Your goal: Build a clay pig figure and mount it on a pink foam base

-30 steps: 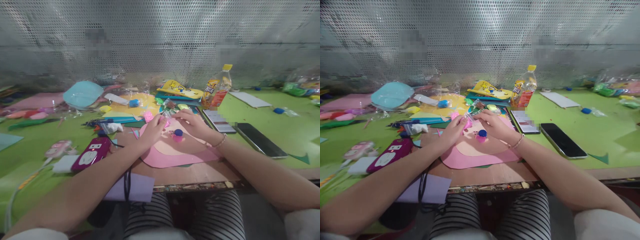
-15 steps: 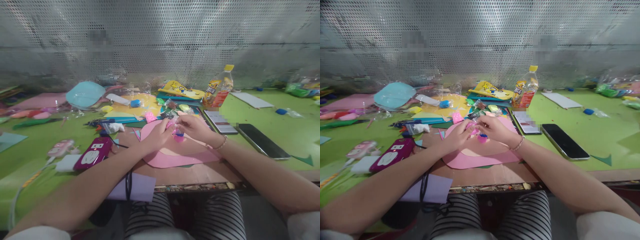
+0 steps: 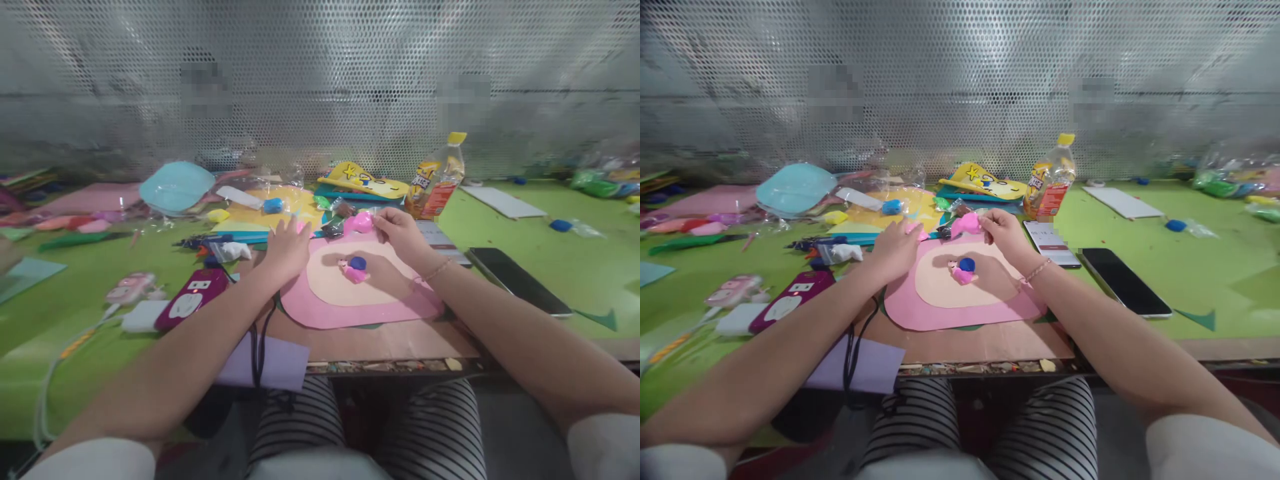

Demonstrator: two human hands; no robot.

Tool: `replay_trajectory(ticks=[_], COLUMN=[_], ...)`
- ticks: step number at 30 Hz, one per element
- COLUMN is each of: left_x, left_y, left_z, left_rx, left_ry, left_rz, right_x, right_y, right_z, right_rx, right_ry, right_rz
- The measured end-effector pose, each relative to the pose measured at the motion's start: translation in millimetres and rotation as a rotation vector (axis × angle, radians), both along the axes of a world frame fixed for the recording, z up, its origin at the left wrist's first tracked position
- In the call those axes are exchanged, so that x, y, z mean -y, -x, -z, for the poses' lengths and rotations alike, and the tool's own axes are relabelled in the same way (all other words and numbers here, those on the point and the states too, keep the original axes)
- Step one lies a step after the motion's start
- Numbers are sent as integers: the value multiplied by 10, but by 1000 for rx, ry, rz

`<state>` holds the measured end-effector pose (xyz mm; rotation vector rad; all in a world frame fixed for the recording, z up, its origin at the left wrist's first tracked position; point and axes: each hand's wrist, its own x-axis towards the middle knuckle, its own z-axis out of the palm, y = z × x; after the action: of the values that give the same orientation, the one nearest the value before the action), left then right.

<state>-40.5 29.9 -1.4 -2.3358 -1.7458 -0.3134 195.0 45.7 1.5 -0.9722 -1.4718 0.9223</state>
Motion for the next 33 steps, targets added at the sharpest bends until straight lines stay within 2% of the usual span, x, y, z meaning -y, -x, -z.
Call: replay_trajectory(ticks=[3,5,8,11,16,20,24,27,30,33], left_x=[-15,-37,-76,-108,-174,-213,-223,-199,-107,46], left_y=[-23,-49,-61,-37,36,85,96,56,-41,-166], left_z=[111,163,173,152,158,139,97,60,12,-35], left_rx=[-22,-27,-91,-145,-18,9,99,244,462,796], left_ry=[106,134,97,56,-41,-29,-8,-69,-129,-14], left_rz=[-10,8,71,115,22,14,-62,-35,183,376], right_x=[-55,-57,-27,2,38,69,64,48,62,120], right_y=[14,29,45,57,80,88,82,81,90,114], right_z=[32,37,33,33,52,64,67,88,100,69], right_rx=[-223,-318,-324,-276,-113,-16,75,203,378,467], right_ry=[230,335,404,399,344,277,253,145,-169,-431], right_rz=[63,15,-89,-106,-102,-105,-102,-68,4,-33])
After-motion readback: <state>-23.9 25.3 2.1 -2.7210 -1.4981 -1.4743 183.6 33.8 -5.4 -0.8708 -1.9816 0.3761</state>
